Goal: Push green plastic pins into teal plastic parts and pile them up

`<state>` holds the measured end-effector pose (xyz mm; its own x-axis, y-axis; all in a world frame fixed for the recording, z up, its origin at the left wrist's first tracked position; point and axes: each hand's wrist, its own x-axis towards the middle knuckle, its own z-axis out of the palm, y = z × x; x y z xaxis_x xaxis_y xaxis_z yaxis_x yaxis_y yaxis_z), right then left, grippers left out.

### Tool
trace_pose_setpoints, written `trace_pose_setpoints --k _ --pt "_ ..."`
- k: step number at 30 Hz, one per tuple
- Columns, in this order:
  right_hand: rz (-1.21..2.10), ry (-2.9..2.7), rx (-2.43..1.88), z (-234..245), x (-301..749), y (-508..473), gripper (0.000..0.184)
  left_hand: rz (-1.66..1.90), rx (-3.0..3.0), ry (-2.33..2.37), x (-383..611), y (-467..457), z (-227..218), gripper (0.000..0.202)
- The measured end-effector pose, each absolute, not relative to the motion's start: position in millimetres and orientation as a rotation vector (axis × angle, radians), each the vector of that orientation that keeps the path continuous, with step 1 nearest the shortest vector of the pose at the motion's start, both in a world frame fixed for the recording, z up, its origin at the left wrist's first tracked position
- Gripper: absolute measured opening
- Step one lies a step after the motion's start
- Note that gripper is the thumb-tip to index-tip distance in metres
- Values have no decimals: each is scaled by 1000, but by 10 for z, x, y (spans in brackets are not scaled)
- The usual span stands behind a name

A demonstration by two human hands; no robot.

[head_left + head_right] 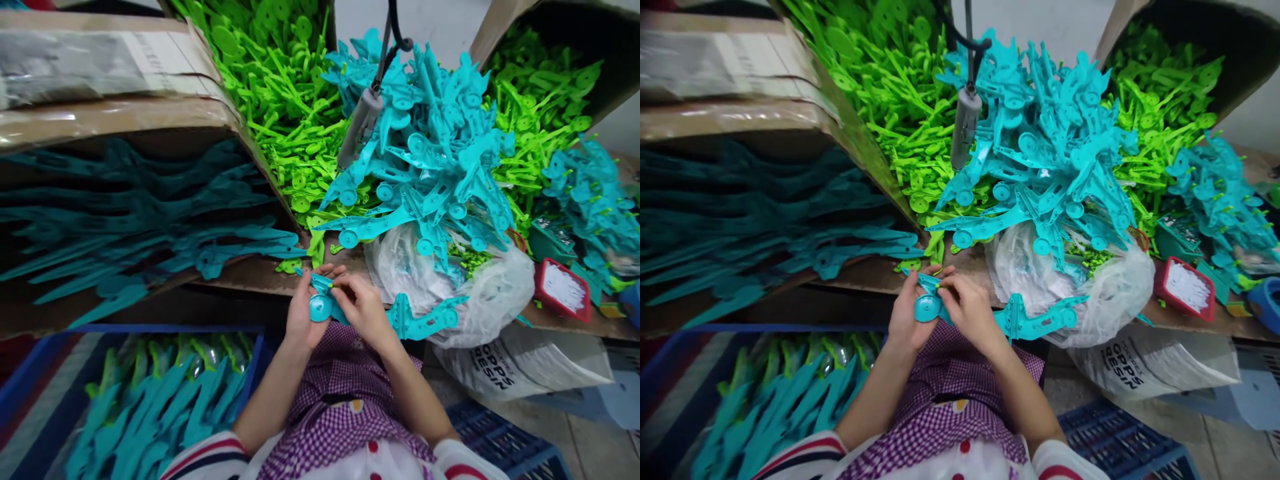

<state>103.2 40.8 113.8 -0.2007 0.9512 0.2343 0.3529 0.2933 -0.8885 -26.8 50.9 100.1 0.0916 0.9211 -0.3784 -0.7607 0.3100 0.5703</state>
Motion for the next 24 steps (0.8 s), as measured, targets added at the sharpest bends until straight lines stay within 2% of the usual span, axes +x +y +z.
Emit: trace_pose_setpoints --k 6,14,24 --pt "781 -1941 -1020 1207 1016 408 19 1268 291 806 -245 478 1017 33" --pt "804 -1943 -1012 1126 1092 413 15 1277 325 798 -210 444 1049 33" --pt "481 -2235 -1067 980 1094 359 25 1242 316 841 -136 361 996 34"
